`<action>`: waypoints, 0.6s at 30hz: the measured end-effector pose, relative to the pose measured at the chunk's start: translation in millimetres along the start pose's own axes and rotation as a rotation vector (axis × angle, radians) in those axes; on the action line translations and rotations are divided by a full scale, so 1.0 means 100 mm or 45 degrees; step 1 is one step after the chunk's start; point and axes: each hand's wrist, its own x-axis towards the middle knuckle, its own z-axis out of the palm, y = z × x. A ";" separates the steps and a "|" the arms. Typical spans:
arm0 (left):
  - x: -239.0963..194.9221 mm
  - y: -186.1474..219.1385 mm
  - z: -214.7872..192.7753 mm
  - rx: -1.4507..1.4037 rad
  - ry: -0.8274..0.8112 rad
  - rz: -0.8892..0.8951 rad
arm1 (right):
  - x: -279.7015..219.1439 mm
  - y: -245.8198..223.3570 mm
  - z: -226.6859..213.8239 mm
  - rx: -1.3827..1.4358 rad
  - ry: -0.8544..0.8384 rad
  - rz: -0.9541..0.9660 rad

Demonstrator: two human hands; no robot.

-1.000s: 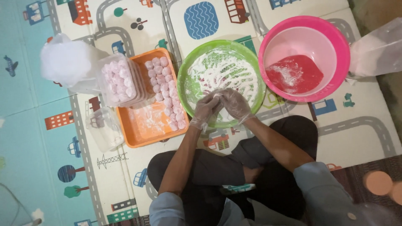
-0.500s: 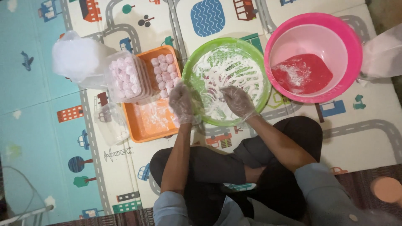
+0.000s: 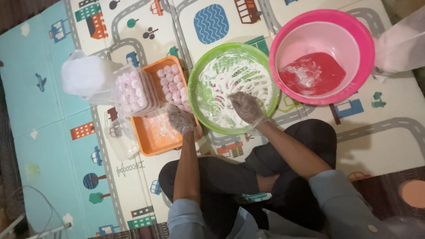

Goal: The person sits on a play mat and repeatedly rolls small pink balls in a green bowl of white powder, then places them into a clear plastic container. The person wears gloves and handles the items one at a time, transferring them from the bowl to the container.

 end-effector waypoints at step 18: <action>0.24 -0.47 0.78 0.488 0.375 1.198 | 0.41 0.68 -1.35 0.419 0.107 0.689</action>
